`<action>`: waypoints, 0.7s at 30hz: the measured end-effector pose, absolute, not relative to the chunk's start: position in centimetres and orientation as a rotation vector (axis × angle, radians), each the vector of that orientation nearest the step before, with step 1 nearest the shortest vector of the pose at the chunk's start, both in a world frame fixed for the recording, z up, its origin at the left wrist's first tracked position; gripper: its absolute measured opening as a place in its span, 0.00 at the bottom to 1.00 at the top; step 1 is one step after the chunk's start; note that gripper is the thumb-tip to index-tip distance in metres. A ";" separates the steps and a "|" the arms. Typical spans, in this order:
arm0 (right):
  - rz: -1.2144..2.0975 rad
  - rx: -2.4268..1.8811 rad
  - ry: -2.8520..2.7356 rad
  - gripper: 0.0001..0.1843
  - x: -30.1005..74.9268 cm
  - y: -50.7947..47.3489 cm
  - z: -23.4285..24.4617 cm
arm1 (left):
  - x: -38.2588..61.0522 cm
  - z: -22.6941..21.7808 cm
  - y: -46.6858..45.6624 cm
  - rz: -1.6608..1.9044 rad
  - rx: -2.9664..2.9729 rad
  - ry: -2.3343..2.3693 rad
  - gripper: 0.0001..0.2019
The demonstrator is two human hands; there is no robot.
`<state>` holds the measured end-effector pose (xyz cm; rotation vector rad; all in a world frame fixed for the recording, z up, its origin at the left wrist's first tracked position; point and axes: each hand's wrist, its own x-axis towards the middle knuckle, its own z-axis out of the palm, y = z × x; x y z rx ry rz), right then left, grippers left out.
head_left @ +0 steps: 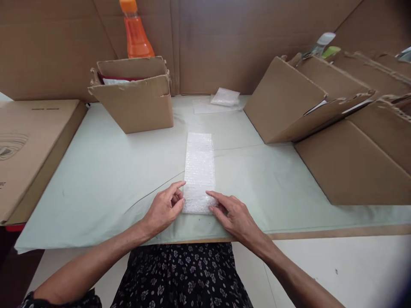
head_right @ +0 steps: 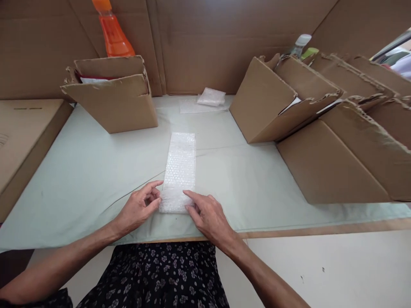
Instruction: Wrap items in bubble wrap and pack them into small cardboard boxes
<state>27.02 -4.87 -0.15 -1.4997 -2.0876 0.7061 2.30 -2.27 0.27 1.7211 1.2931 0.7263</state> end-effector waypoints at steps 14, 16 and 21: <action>0.498 -1.219 -2.295 0.13 26.2 -4.2 -0.5 | 1.7 -0.2 -3.7 0.815 2.389 1.008 0.22; 0.565 -1.233 -2.236 0.14 26.3 -3.8 -0.3 | 1.8 -0.4 -3.6 0.783 2.338 1.072 0.20; 0.086 -1.210 -2.193 0.12 26.5 -3.6 0.0 | 2.0 -1.1 -1.6 0.784 2.335 1.317 0.18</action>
